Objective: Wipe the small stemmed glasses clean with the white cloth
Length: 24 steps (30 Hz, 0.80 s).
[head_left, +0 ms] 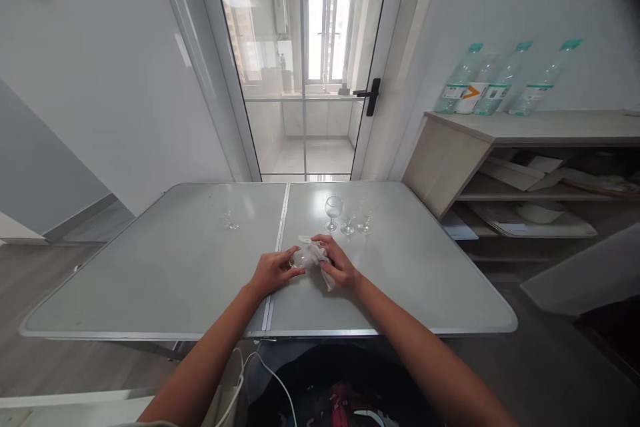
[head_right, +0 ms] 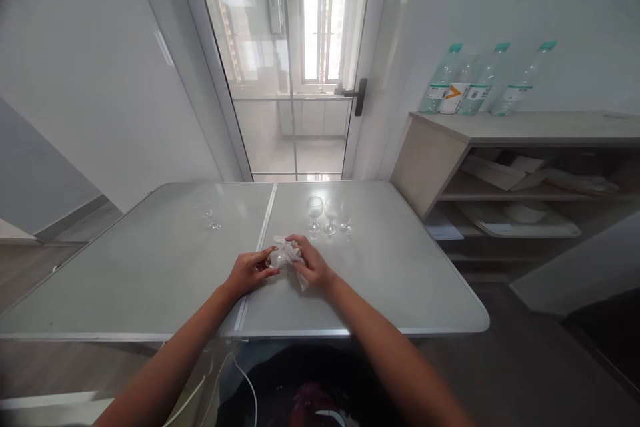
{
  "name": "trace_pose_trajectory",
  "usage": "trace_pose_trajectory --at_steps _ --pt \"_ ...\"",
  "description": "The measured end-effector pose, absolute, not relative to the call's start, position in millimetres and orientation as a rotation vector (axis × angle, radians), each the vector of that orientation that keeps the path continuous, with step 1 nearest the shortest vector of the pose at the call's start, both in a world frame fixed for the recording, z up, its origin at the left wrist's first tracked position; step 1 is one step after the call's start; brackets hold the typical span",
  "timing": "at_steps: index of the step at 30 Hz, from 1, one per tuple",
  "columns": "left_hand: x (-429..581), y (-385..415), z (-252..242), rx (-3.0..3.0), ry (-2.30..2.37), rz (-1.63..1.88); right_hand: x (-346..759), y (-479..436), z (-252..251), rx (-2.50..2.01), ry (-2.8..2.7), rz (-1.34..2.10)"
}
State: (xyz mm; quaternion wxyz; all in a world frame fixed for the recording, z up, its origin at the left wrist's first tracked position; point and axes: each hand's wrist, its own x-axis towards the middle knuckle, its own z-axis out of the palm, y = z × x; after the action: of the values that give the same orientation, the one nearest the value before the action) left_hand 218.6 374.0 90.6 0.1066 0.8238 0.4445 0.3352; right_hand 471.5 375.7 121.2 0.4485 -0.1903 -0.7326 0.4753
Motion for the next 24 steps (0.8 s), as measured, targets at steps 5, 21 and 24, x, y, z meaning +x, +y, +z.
trace_pose_trajectory --at_steps 5,21,24 --pt "213 368 94 2.642 1.440 1.022 459 378 116 -0.626 -1.767 1.281" --pt "212 367 97 3.091 1.262 1.027 460 383 121 -0.566 -1.714 1.524" --pt "216 367 99 3.167 1.234 1.117 461 387 121 -0.586 -1.641 1.593"
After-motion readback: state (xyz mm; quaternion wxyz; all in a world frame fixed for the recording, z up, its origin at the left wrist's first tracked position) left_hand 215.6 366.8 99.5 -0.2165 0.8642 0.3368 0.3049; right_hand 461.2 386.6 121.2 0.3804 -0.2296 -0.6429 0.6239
